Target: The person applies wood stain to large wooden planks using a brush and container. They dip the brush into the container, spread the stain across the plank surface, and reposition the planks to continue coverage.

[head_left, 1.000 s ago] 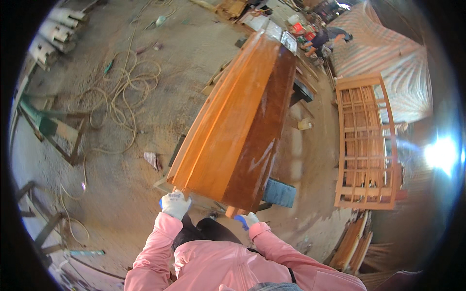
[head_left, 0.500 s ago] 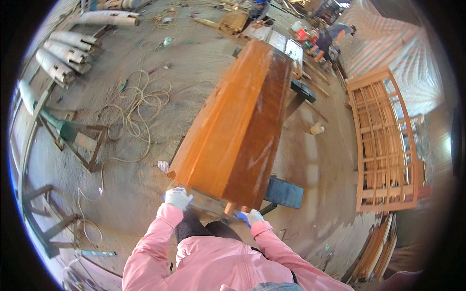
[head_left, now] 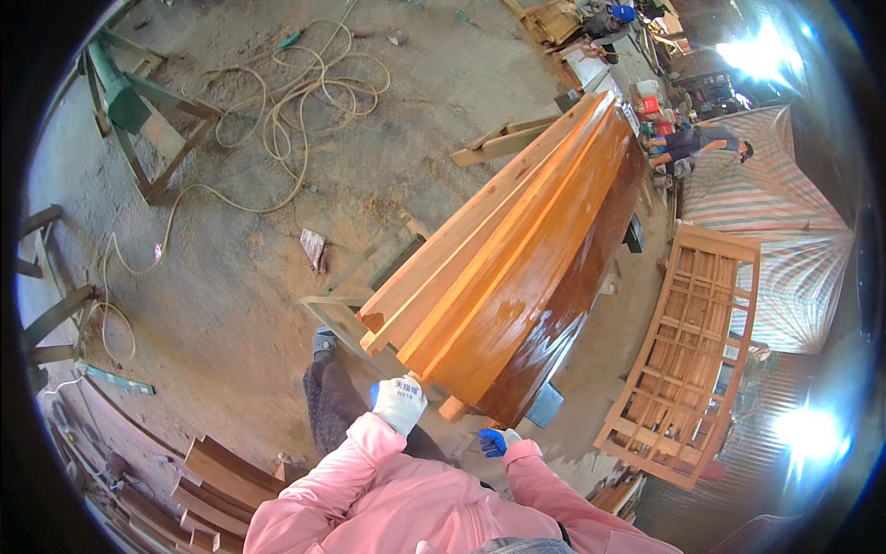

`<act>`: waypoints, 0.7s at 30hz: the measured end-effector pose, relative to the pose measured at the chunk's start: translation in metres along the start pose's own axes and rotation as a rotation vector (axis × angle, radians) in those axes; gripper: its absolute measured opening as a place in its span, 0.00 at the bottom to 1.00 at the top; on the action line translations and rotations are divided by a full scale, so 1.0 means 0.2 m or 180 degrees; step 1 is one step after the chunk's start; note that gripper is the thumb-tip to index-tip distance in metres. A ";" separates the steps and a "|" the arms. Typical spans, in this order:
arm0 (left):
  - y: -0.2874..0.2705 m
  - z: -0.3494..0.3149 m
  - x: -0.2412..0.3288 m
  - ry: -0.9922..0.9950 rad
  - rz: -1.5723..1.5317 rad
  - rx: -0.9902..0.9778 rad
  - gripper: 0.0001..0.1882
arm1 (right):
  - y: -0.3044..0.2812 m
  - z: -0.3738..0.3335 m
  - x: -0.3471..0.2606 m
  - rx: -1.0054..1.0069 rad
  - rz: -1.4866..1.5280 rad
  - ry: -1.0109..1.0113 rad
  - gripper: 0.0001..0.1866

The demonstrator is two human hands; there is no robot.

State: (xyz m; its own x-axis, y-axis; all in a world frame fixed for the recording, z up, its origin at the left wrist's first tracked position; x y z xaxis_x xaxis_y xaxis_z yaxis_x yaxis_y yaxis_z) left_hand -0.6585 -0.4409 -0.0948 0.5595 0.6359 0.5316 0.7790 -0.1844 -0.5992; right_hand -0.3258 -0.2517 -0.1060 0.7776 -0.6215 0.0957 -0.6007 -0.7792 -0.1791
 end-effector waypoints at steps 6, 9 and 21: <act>0.00 0.00 -0.02 0.0145 -0.0149 -0.0239 0.23 | 0.08 -0.04 0.04 0.0244 0.1150 -0.0087 0.18; 0.00 0.01 -0.03 0.0128 -0.0201 -0.0261 0.25 | 0.13 -0.05 0.05 0.0390 0.1662 -0.0423 0.17; 0.00 0.01 -0.06 0.0357 -0.0298 -0.0323 0.29 | 0.16 -0.07 0.10 0.0427 0.2156 -0.0710 0.18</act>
State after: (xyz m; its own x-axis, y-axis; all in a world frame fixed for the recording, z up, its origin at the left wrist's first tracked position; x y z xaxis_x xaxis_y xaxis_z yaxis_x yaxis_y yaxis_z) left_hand -0.6668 -0.4472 -0.1027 0.5068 0.5672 0.6491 0.8506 -0.2067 -0.4835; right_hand -0.3312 -0.2902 -0.0968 0.2708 -0.9215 -0.2783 -0.9471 -0.2034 -0.2482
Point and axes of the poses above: each hand's wrist, its own z-axis towards the middle knuckle, its own y-axis out of the palm, x = y × z, the point moved 1 cm from there along z, towards the middle knuckle, and after that the axes turned 5 degrees about -x, right-handed, at the moved point
